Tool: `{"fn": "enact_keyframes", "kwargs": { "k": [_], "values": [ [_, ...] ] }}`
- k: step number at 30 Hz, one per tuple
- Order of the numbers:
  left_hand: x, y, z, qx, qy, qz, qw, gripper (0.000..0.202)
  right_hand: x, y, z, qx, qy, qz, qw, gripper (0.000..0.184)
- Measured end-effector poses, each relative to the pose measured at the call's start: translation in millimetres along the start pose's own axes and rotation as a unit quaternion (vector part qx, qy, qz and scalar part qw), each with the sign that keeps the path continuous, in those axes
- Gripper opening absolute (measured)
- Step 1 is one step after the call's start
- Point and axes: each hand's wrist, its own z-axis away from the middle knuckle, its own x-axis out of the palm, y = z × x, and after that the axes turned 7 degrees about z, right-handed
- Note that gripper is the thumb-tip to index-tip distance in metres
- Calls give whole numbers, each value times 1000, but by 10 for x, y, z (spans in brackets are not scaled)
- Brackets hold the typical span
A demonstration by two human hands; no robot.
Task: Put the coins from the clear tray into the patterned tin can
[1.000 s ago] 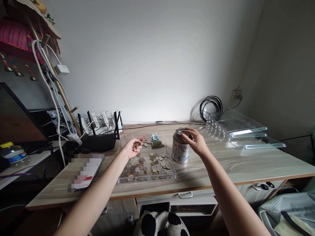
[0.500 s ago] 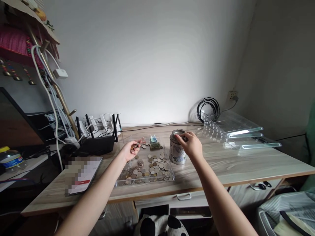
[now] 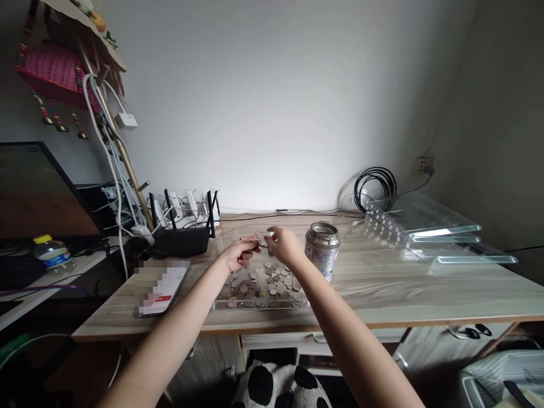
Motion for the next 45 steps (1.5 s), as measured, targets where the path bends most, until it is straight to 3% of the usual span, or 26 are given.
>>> {"fn": "enact_keyframes", "kwargs": {
  "k": [2, 5, 8, 12, 17, 20, 24, 27, 29, 32, 38, 45],
  "values": [
    [15, 7, 19, 7, 12, -12, 1000, 12, 222, -83, -146, -16, -76, -14, 997, 29],
    [21, -2, 19, 16, 32, -19, 999, 12, 356, -95, -207, -38, -103, -16, 994, 31],
    [23, -30, 4, 19, 28, -31, 999, 18, 321, -68, -128, -40, -64, 16, 997, 26],
    [31, -58, -5, 4, -19, -49, 999, 23, 263, -90, -11, 3, 19, 75, 997, 22],
    [32, -67, -12, 19, -55, -59, 997, 26, 269, -218, 50, -2, 17, 113, 993, 13],
    [15, -58, -21, 20, -56, -48, 997, 27, 90, -207, 52, 19, 48, 131, 990, 11],
    [-52, -32, -65, 32, 32, 48, 998, 18, -581, 198, -35, 71, 132, 132, 980, 21],
    [-105, -23, -114, 17, 77, 112, 991, 15, -1067, 643, -126, 74, 78, 138, 985, 18],
    [-123, -26, -137, 2, 78, 120, 990, 16, -1214, 841, -166, 55, 11, 158, 986, 14],
    [-131, -27, -142, -20, 61, 110, 992, 17, -1214, 911, -184, 35, -41, 202, 978, 14],
    [-124, -8, -104, -51, 42, 101, 993, 14, -1141, 795, -166, 17, -52, 272, 961, 15],
    [-119, -26, -111, -58, 35, 55, 996, 20, -1073, 853, -185, 13, -73, 290, 954, 18]
  ]
}}
